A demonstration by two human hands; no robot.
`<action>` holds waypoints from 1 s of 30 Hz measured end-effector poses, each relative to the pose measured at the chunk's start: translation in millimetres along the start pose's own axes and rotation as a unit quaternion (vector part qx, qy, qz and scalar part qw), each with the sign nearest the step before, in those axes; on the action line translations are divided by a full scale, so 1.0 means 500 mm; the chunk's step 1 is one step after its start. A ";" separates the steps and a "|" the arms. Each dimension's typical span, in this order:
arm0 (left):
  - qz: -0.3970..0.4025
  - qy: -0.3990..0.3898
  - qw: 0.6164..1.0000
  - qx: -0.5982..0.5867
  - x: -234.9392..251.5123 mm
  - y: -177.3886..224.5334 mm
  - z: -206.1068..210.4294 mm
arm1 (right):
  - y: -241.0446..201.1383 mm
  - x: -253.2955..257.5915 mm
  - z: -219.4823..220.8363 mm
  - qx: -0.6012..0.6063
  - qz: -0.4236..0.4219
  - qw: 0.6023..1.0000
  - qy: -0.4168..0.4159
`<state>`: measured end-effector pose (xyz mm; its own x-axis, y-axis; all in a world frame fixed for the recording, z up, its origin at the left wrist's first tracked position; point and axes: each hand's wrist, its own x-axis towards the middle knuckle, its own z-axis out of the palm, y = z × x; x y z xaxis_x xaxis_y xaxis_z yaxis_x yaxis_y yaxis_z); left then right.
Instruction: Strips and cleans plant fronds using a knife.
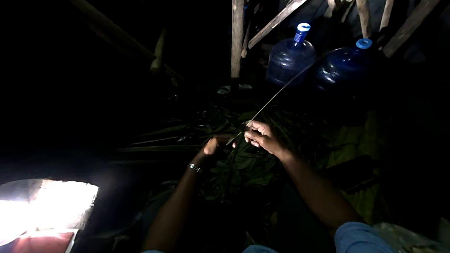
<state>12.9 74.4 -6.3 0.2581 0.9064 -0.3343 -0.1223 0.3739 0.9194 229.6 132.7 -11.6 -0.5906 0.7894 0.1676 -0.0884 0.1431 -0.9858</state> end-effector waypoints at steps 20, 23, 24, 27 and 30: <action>0.112 0.097 0.973 0.177 0.023 -0.025 -0.001 | -0.023 -0.016 -0.042 0.043 0.078 0.991 0.102; 0.146 0.057 0.972 0.175 0.024 -0.035 0.001 | -0.018 -0.004 -0.005 0.074 0.086 0.989 0.092; 0.138 0.051 0.975 0.169 0.018 -0.030 0.003 | -0.019 -0.001 -0.009 0.080 0.071 0.988 0.108; 0.081 0.040 0.981 0.171 0.001 -0.011 0.001 | -0.033 -0.001 -0.051 0.091 0.029 0.975 0.202; 0.038 0.031 0.981 0.189 -0.009 0.005 -0.004 | -0.040 -0.004 -0.111 0.138 -0.006 0.947 0.291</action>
<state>9.3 71.5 -3.0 0.2013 0.9437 -0.2624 0.2281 0.2153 0.9495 277.1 161.6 8.5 -0.0525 0.9954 0.0798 -0.3453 0.0569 -0.9368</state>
